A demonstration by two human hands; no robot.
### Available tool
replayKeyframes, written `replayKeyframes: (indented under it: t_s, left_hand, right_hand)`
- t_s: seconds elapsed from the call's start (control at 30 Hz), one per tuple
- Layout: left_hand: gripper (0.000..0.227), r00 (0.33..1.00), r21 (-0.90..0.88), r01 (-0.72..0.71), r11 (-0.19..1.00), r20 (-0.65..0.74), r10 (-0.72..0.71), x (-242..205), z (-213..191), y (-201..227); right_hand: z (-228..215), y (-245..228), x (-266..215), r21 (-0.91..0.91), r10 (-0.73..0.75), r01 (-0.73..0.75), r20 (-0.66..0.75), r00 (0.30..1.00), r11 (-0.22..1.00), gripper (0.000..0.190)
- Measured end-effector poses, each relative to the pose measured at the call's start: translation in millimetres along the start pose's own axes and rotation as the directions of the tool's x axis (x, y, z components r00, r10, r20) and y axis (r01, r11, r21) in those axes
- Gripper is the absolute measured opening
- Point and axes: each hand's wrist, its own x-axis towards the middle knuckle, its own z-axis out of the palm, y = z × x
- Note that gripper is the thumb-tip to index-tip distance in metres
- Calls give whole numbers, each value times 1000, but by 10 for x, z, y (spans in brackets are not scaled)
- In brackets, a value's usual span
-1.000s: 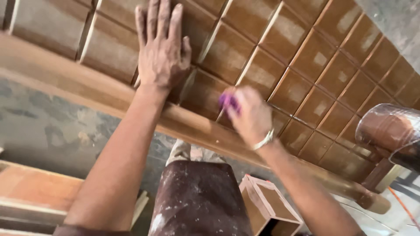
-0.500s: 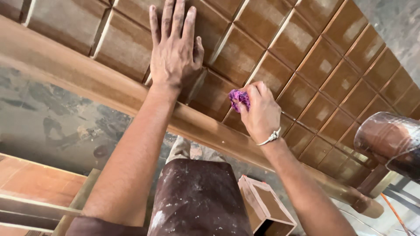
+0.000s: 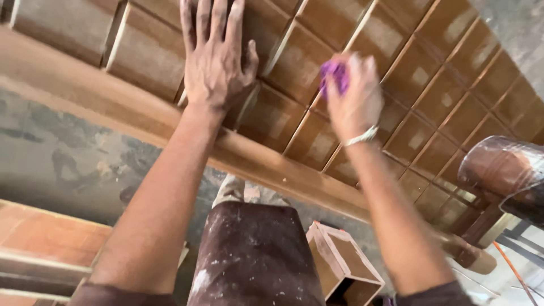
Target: The person applies a dark wood finish to a wooden bench using a purple cloth. They repeatedly dip the cloth into a metal container and wipe the finish onto the bench's frame and slatted seat, covering the entire surface.
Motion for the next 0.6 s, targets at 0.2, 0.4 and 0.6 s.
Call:
replayKeyframes:
  t_s: [0.2, 0.4, 0.6]
  left_hand:
    - [55, 996, 26, -81, 996, -34, 82, 161, 111, 160]
    - [59, 997, -27, -27, 999, -71, 25, 370, 417, 399]
    - [60, 997, -27, -39, 999, -68, 37, 386, 323, 444]
  right_hand:
    - [-53, -366, -529, 150, 204, -231, 176, 963, 961, 22]
    - [134, 512, 744, 125, 350, -370, 156, 924, 921, 38]
    - [-171, 382, 592, 91, -182, 196, -150, 972, 976, 35]
